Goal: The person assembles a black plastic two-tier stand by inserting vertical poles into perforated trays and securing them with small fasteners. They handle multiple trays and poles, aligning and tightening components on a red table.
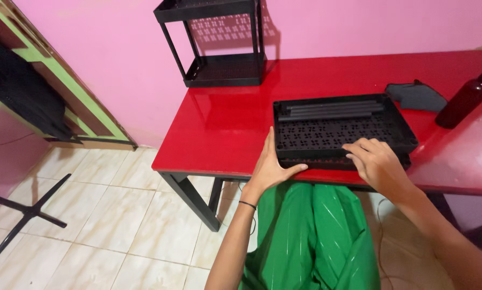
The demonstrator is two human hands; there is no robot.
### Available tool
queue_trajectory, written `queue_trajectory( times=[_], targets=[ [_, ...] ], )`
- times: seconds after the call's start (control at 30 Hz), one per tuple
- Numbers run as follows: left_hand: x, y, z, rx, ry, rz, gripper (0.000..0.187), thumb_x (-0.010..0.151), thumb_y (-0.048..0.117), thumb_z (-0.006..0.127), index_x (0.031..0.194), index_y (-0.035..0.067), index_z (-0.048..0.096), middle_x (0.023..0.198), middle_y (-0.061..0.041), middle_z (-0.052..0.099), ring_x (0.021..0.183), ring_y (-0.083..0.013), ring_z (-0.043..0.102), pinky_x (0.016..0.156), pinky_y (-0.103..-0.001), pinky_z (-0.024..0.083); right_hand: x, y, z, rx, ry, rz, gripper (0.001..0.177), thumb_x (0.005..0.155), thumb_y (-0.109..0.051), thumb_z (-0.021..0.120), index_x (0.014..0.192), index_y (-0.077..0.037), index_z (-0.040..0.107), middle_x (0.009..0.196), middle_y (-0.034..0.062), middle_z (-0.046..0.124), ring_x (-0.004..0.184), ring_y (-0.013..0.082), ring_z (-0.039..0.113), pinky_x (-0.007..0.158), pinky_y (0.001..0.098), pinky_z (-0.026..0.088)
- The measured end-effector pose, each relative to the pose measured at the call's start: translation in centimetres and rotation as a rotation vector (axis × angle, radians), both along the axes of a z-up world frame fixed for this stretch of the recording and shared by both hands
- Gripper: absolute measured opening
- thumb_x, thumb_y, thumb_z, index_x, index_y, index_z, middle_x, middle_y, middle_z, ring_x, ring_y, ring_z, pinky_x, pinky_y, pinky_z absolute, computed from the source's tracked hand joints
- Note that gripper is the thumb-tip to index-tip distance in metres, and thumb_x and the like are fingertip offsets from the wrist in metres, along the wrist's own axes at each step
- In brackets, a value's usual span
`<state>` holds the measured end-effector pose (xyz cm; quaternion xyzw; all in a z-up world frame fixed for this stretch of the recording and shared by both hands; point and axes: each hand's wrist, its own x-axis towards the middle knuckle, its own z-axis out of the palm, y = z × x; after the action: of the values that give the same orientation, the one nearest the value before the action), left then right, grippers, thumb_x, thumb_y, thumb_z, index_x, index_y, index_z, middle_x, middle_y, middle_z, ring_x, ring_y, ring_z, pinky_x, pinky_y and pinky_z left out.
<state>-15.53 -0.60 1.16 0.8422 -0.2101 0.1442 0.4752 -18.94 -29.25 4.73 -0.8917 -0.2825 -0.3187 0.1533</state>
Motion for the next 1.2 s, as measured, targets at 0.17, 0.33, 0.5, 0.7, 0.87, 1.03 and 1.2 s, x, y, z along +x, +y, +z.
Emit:
queue_trajectory(
  times=[0.17, 0.33, 0.5, 0.7, 0.87, 1.03, 1.2],
  targets=[
    [0.0, 0.3, -0.2, -0.117, -0.013, -0.017, 0.120, 0.076, 0.042, 0.087, 0.162, -0.004, 0.017, 0.162, -0.029, 0.036, 0.150, -0.0395, 0.040, 0.121, -0.042, 0.037, -1.1, 1.0, -1.1, 0.073, -0.007, 0.012, 0.033, 0.085, -0.003, 0.069, 0.118, -0.007, 0.071, 0.100, 0.0095, 0.067, 0.093, 0.0308, 0.061, 0.083, 0.0422, 0.045],
    [0.5, 0.6, -0.8, -0.111, 0.060, 0.022, 0.116, 0.076, 0.037, 0.088, 0.162, -0.001, 0.020, 0.162, -0.027, 0.038, 0.150, -0.0375, 0.041, 0.120, -0.041, 0.037, -1.3, 1.3, -1.9, 0.119, -0.014, 0.029, 0.043, 0.086, -0.001, 0.067, 0.129, -0.010, 0.069, 0.104, 0.0100, 0.066, 0.097, 0.0311, 0.061, 0.089, 0.0427, 0.045],
    [0.0, 0.8, -0.8, -0.063, 0.050, 0.042, 0.119, 0.073, 0.037, 0.090, 0.161, 0.000, 0.020, 0.162, -0.025, 0.037, 0.149, -0.0370, 0.041, 0.119, -0.041, 0.039, -1.5, 0.5, -2.4, 0.171, 0.005, 0.053, 0.045, 0.088, -0.005, 0.071, 0.133, -0.009, 0.066, 0.120, 0.0091, 0.066, 0.109, 0.0306, 0.061, 0.097, 0.0420, 0.046],
    [-0.5, 0.7, -0.4, -0.035, 0.123, 0.068, 0.118, 0.074, 0.038, 0.089, 0.163, 0.006, 0.019, 0.165, -0.019, 0.034, 0.146, -0.0367, 0.043, 0.116, -0.042, 0.041, -2.3, -2.4, -3.9, 0.194, -0.240, -0.191, 0.038, 0.090, -0.007, 0.078, 0.127, -0.012, 0.070, 0.143, 0.0133, 0.059, 0.132, 0.0369, 0.052, 0.115, 0.0539, 0.041],
    [-1.0, 0.6, 0.2, -0.035, 0.107, 0.053, 0.116, 0.077, 0.037, 0.087, 0.163, 0.006, 0.017, 0.165, -0.020, 0.035, 0.144, -0.0361, 0.047, 0.114, -0.042, 0.043, -2.0, -4.2, -6.5, 0.289, -0.168, -0.243, 0.047, 0.088, -0.013, 0.081, 0.133, -0.010, 0.068, 0.142, 0.0200, 0.052, 0.138, 0.0394, 0.047, 0.120, 0.0513, 0.039],
    [-1.3, 0.6, 0.7, -0.055, 0.224, 0.064, 0.115, 0.075, 0.037, 0.085, 0.164, 0.010, 0.017, 0.164, -0.017, 0.039, 0.135, -0.0319, 0.057, 0.106, -0.039, 0.049, -1.5, -5.1, -8.3, 0.309, -0.142, -0.268, 0.046, 0.087, -0.010, 0.084, 0.131, -0.012, 0.070, 0.120, 0.0153, 0.052, 0.127, 0.0354, 0.050, 0.113, 0.0453, 0.044],
    [-1.2, 0.7, 0.2, -0.135, 0.083, 0.019, 0.110, 0.079, 0.029, 0.087, 0.166, 0.008, 0.023, 0.166, -0.019, 0.040, 0.146, -0.0311, 0.050, 0.112, -0.038, 0.047, -1.8, -5.5, -8.8, 0.330, -0.187, -0.260, 0.053, 0.081, -0.011, 0.090, 0.130, -0.010, 0.070, 0.125, 0.0152, 0.052, 0.124, 0.0345, 0.050, 0.107, 0.0452, 0.045]
  ],
)
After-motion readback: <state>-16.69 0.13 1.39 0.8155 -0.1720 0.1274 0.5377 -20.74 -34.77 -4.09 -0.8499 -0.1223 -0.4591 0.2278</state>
